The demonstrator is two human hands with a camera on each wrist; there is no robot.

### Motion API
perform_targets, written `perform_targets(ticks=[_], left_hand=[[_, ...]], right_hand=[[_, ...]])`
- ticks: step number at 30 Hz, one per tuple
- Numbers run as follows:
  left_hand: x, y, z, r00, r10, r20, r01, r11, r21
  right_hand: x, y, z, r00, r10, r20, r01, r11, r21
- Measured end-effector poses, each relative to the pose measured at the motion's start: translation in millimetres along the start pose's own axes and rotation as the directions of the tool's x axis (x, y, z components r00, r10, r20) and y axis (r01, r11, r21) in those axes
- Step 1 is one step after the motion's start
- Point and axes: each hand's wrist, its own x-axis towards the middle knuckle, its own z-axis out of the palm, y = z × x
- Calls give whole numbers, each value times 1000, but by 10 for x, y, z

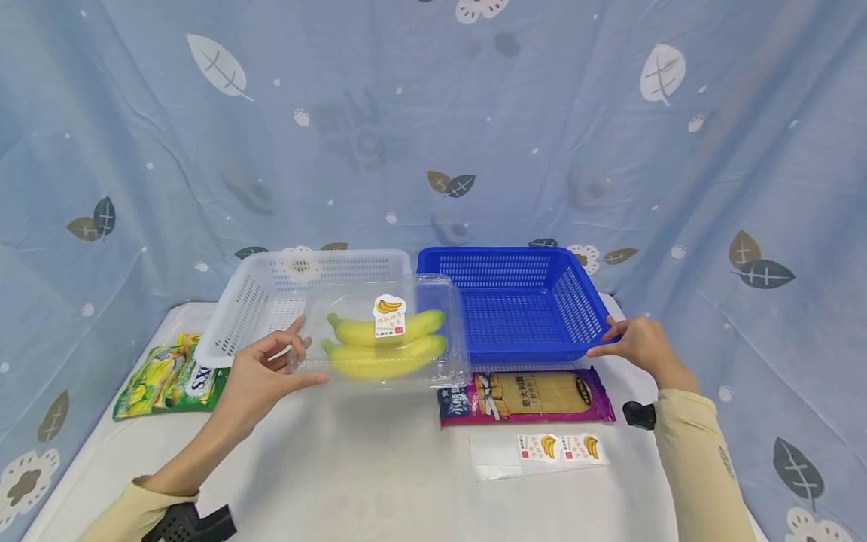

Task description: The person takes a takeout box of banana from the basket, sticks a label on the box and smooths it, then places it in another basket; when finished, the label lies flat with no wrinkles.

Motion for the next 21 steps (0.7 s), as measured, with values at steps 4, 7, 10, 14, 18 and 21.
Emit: perform_targets(ticks=[4,7,10,14,18,21], left_hand=[[124,6,132,1000,25,-2,-25,1000,4],[220,14,238,999,35,-4,-35,999,3],[312,28,342,999,43,1,-43,999,3],[400,52,473,999,32,17,-32,999,-23],[469,69,602,1000,11,23,-10,999,-50],[516,81,696,1000,15,24,-14,999,-44]], right_hand=[[-2,-13,-1,1000,9,2,-9,1000,0],[-2,-21,4,1000,9,2,-9,1000,4],[1,-19,8,1000,5,0,-5,1000,9],[16,-12,24,1000,-27,-11,27,1000,14],[30,-18,42,998,-59,-24,59,998,16],[39,-32,47,998,-55,-20,55,998,20]])
